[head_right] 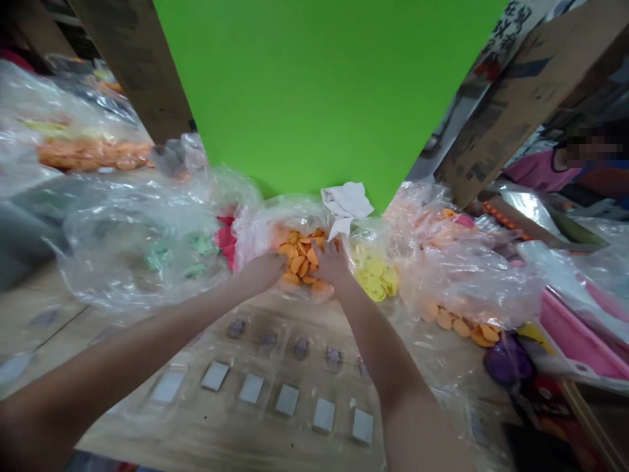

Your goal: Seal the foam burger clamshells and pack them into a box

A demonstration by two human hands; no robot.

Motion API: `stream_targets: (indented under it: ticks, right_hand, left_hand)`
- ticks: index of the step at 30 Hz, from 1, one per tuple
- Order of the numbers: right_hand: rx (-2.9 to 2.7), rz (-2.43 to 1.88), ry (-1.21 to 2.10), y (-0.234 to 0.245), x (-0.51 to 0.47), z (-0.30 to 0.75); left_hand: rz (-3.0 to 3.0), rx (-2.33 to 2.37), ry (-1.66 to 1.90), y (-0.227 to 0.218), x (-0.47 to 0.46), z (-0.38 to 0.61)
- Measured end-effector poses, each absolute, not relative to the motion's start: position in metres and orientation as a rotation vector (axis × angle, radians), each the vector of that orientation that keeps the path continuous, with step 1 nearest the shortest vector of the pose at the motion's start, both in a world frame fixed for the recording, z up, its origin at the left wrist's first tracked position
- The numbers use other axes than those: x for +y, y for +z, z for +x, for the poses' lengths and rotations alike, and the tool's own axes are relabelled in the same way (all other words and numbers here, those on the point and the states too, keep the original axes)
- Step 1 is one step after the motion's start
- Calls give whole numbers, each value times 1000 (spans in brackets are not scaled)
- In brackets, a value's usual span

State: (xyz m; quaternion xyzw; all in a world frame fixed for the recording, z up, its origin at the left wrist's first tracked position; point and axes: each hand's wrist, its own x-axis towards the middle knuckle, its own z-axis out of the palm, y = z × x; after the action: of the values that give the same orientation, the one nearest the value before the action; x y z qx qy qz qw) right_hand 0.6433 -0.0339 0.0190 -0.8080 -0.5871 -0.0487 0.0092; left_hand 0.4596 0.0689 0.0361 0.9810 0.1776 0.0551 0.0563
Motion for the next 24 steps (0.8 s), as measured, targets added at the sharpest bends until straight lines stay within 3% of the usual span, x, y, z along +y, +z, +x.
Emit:
stream_targets:
  ticks: [10, 16, 22, 24]
  right_hand:
    - [-1991, -2455, -149, -4, -48, 623]
    - [-1712, -2307, 80, -1, -46, 623]
    - [-1279, -2090, 181, 35, -58, 598]
    - [-881, -1678, 417, 51, -71, 573]
  left_hand:
    - [2916, 460, 384, -13, 84, 481]
    - [2806, 516, 485, 0, 75, 473]
    - [1537, 542, 614, 47, 44, 441]
    - [1176, 512, 443, 59, 26, 431]
